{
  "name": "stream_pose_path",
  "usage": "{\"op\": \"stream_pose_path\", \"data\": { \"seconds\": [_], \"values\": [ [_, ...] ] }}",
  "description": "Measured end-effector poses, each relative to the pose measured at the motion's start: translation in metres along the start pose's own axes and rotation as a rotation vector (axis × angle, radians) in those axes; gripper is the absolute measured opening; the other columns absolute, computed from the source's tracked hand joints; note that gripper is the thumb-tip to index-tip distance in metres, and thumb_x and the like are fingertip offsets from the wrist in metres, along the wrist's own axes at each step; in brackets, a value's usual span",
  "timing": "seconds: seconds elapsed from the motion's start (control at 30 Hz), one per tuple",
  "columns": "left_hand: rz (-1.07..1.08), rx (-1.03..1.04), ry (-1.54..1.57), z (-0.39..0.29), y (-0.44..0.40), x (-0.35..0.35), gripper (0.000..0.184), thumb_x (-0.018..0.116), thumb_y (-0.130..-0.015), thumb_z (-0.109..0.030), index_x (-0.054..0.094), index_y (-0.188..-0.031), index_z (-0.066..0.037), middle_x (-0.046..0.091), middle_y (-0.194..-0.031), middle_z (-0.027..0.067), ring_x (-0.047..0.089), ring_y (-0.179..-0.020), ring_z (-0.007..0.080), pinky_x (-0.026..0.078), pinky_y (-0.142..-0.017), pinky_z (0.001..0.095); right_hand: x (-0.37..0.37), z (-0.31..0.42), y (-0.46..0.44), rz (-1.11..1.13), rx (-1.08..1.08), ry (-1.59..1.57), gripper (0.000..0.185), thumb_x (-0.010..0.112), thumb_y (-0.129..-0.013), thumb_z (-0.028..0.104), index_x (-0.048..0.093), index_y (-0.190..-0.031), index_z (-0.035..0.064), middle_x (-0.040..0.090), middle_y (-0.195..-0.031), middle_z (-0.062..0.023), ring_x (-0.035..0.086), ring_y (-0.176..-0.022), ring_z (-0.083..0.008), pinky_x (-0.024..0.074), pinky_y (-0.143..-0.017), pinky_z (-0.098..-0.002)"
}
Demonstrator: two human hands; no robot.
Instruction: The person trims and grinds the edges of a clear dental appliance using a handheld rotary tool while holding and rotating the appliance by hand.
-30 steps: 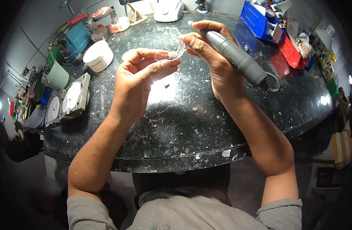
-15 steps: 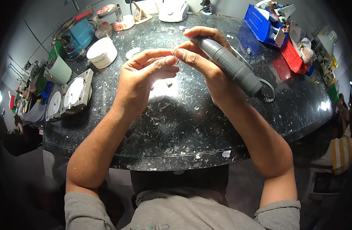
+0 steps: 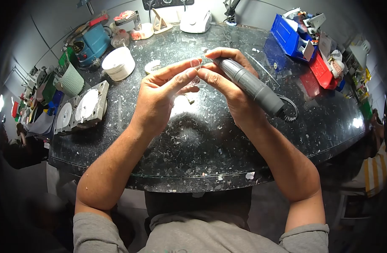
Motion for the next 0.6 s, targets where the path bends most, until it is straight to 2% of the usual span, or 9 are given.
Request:
{"op": "stream_pose_path", "data": {
  "seconds": [0.1, 0.2, 0.3, 0.37, 0.47, 0.6],
  "values": [
    [-0.027, 0.012, -0.003, -0.002, 0.001, 0.000, 0.032, 0.066, -0.096, -0.011, 0.064, -0.125, 0.003, 0.066, -0.126, 0.0167, 0.069, -0.107, 0.0199, 0.060, -0.086, 0.0315, -0.002, -0.005, -0.002, 0.025, 0.001, 0.036, 0.031, 0.073, -0.089, 0.006, 0.061, -0.117, 0.0020, 0.070, -0.103, -0.0105, 0.069, -0.096, -0.0146, 0.0561, -0.083, -0.0267],
    [-0.061, 0.000, -0.005, -0.006, 0.000, 0.000, 0.030, 0.068, -0.095, -0.013, 0.067, -0.121, 0.003, 0.073, -0.111, 0.0156, 0.071, -0.099, 0.0218, 0.057, -0.078, 0.0298, -0.007, 0.024, 0.001, -0.085, -0.172, 0.349, 0.034, 0.074, -0.090, 0.009, 0.063, -0.122, 0.0041, 0.069, -0.106, -0.0094, 0.066, -0.096, -0.0130, 0.0543, -0.081, -0.0261],
    [-0.082, -0.020, -0.011, -0.006, 0.001, -0.003, 0.031, 0.068, -0.095, -0.014, 0.067, -0.121, 0.003, 0.073, -0.109, 0.0165, 0.072, -0.097, 0.0230, 0.056, -0.076, 0.0289, 0.005, 0.051, 0.005, 0.028, -0.479, 0.643, 0.038, 0.073, -0.089, 0.009, 0.063, -0.125, 0.0053, 0.068, -0.107, -0.0088, 0.064, -0.096, -0.0129, 0.0533, -0.080, -0.0265],
    [-0.085, 0.007, 0.022, -0.004, 0.000, -0.006, 0.030, 0.068, -0.094, -0.012, 0.067, -0.120, 0.003, 0.073, -0.107, 0.0156, 0.072, -0.095, 0.0206, 0.057, -0.076, 0.0283, 0.012, 0.048, 0.010, -0.009, -0.347, 0.379, 0.037, 0.071, -0.085, 0.002, 0.063, -0.121, 0.0032, 0.068, -0.102, -0.0105, 0.069, -0.095, -0.0165, 0.0576, -0.079, -0.0295],
    [-0.102, 0.014, 0.060, -0.005, 0.001, -0.005, 0.029, 0.071, -0.092, -0.009, 0.069, -0.118, 0.003, 0.074, -0.105, 0.0141, 0.071, -0.089, 0.0170, 0.058, -0.075, 0.0273, 0.015, 0.044, 0.012, 0.053, -0.527, 0.446, 0.028, 0.072, -0.082, 0.000, 0.062, -0.108, 0.0015, 0.068, -0.100, -0.0125, 0.071, -0.095, -0.0193, 0.0588, -0.079, -0.0313],
    [-0.122, 0.041, -0.017, -0.005, 0.003, -0.009, 0.028, 0.073, -0.091, -0.011, 0.070, -0.116, 0.003, 0.075, -0.099, 0.0129, 0.070, -0.081, 0.0147, 0.057, -0.071, 0.0260, 0.014, 0.034, 0.009, 0.063, -0.483, 0.412, 0.029, 0.073, -0.080, 0.000, 0.062, -0.107, 0.0014, 0.068, -0.098, -0.0124, 0.072, -0.091, -0.0194, 0.0579, -0.077, -0.0300]
  ]
}}
Point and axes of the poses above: each hand's wrist, its own y-axis away from the middle knuckle, its own x-axis out of the palm, z = x × y, the point moved 9 cm from there along -y, towards the middle knuckle
